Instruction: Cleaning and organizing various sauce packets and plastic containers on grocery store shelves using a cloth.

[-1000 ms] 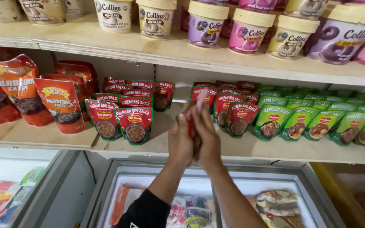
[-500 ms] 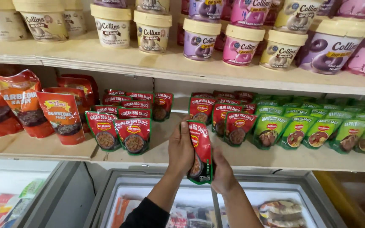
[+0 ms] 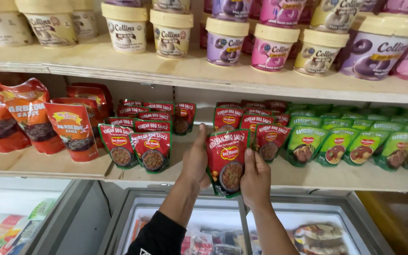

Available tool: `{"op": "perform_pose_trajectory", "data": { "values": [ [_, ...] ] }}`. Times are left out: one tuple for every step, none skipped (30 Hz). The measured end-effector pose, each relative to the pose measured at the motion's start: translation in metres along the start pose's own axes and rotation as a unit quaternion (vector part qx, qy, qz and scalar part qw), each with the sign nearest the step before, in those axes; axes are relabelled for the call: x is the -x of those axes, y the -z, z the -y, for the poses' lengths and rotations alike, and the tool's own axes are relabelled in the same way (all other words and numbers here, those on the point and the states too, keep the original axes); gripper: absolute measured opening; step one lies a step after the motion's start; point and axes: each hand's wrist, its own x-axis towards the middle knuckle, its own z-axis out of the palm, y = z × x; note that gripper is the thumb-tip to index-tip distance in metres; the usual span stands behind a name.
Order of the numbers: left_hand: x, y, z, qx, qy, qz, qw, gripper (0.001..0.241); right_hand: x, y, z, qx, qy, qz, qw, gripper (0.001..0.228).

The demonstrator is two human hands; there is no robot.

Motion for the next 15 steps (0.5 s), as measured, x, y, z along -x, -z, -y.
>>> {"op": "perform_pose_trajectory", "data": {
  "values": [
    [-0.006, 0.006, 0.005, 0.000, -0.002, -0.002, 1.000, 0.053, -0.002, 0.000, -0.003, -0.002, -0.001, 0.002, 1.000, 0.036],
    [-0.012, 0.011, 0.011, -0.023, -0.057, 0.017, 0.998, 0.053, -0.004, 0.000, -0.006, -0.011, -0.006, -0.024, 1.000, 0.036],
    [-0.018, 0.017, 0.018, -0.050, -0.108, 0.039, 0.992, 0.053, -0.004, 0.003, -0.010, -0.022, -0.010, -0.055, 0.998, 0.036],
    [-0.025, 0.027, 0.030, -0.054, -0.106, 0.039, 0.992, 0.053, -0.004, -0.003, -0.002, -0.024, -0.011, -0.059, 0.998, 0.036],
    [-0.034, 0.034, 0.040, -0.088, -0.186, 0.074, 0.976, 0.053, -0.007, -0.009, 0.006, -0.046, -0.054, -0.088, 0.994, 0.035],
    [-0.043, 0.041, 0.050, -0.122, -0.264, 0.109, 0.950, 0.054, -0.010, -0.015, 0.015, -0.067, -0.097, -0.116, 0.986, 0.034],
    [-0.042, 0.049, 0.060, -0.123, -0.264, 0.107, 0.951, 0.054, -0.015, -0.012, 0.007, -0.068, -0.099, -0.116, 0.986, 0.034],
    [-0.041, 0.057, 0.070, -0.281, -0.296, 0.059, 0.911, 0.054, -0.019, -0.009, -0.002, -0.065, -0.123, -0.129, 0.982, 0.034],
    [-0.039, 0.066, 0.081, -0.431, -0.318, 0.010, 0.844, 0.062, -0.023, -0.006, -0.010, -0.062, -0.147, -0.143, 0.977, 0.034],
    [-0.017, 0.060, 0.077, -0.431, -0.317, 0.008, 0.845, 0.062, -0.024, -0.001, -0.013, -0.062, -0.149, -0.142, 0.977, 0.034],
    [0.000, 0.050, 0.069, -0.513, -0.321, 0.012, 0.796, 0.048, -0.031, 0.001, -0.014, -0.054, -0.108, -0.139, 0.983, 0.034],
    [0.018, 0.041, 0.062, -0.590, -0.322, 0.015, 0.740, 0.042, -0.038, 0.004, -0.015, -0.047, -0.066, -0.136, 0.987, 0.034],
    [0.009, 0.050, 0.070, -0.590, -0.323, 0.016, 0.740, 0.042, -0.037, 0.004, -0.014, -0.046, -0.065, -0.136, 0.987, 0.034],
    [-0.001, 0.060, 0.078, -0.423, -0.282, 0.007, 0.861, 0.040, -0.036, 0.005, -0.012, -0.030, -0.019, -0.128, 0.991, 0.033],
    [-0.013, 0.068, 0.086, -0.237, -0.230, -0.001, 0.944, 0.044, -0.036, 0.006, -0.010, -0.013, 0.029, -0.120, 0.992, 0.031]
  ]
}}
